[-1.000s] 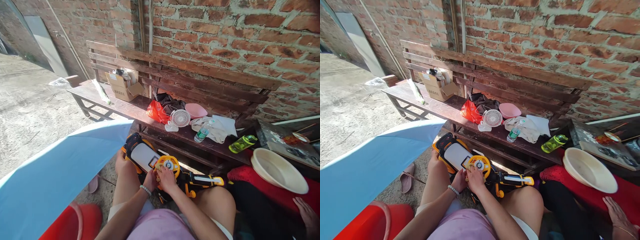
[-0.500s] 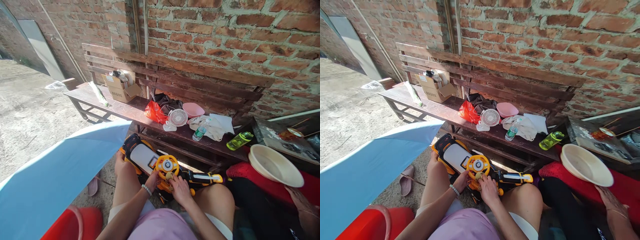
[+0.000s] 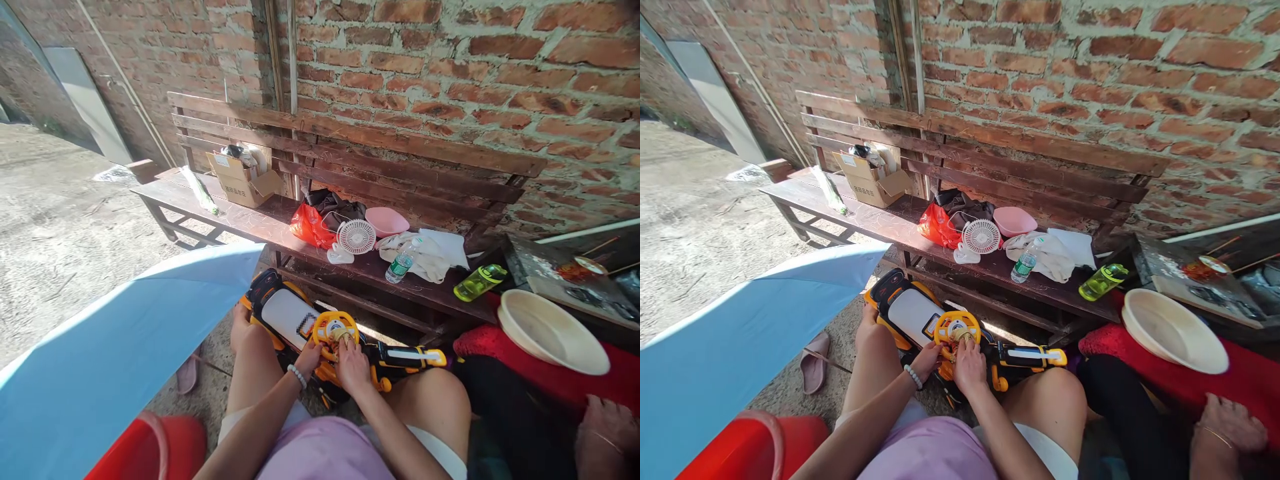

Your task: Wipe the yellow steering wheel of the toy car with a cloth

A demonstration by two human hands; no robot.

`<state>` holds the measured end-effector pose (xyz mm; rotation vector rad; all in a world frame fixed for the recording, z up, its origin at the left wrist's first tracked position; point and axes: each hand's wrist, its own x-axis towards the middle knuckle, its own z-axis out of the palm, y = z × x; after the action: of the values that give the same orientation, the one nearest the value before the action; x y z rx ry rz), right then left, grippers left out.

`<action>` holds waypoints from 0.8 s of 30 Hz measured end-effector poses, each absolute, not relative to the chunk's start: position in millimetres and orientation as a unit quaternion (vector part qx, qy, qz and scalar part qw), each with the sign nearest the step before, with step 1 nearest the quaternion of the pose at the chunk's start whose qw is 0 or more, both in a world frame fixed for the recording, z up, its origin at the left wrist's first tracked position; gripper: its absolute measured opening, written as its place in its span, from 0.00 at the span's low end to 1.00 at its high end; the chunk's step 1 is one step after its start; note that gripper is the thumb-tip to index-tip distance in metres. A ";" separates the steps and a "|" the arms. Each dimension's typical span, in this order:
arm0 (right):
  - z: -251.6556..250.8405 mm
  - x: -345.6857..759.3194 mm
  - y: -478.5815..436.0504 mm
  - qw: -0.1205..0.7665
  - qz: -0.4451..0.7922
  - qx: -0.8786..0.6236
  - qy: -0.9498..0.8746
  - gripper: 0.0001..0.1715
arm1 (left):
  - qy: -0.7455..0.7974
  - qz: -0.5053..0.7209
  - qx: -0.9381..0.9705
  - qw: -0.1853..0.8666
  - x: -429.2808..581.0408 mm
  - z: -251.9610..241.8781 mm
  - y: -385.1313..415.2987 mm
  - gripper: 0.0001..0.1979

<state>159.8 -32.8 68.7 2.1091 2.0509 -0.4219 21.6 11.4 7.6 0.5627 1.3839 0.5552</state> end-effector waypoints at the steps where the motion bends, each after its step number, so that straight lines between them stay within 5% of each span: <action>1: 67.6 157.4 -36.0 0.087 -0.143 0.701 0.693 0.31 | 0.621 0.251 0.252 0.698 22.3 7.0 11.3 0.07; 9: 70.5 178.8 -50.6 0.086 -0.153 0.641 0.747 0.27 | 0.598 0.255 0.234 0.723 31.8 9.5 6.5 0.17; 16: 95.1 207.3 -12.1 0.111 -0.121 0.671 0.723 0.21 | 0.628 0.211 0.275 0.697 28.9 17.5 13.3 0.15; 24: 118.3 153.1 35.9 0.060 -0.116 0.639 0.758 0.32 | 0.647 0.184 0.298 0.677 30.2 21.6 13.6 0.16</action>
<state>153.1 35.9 118.3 1.9341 2.2957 -0.3503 30.2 13.6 21.6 0.6697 1.4542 0.4139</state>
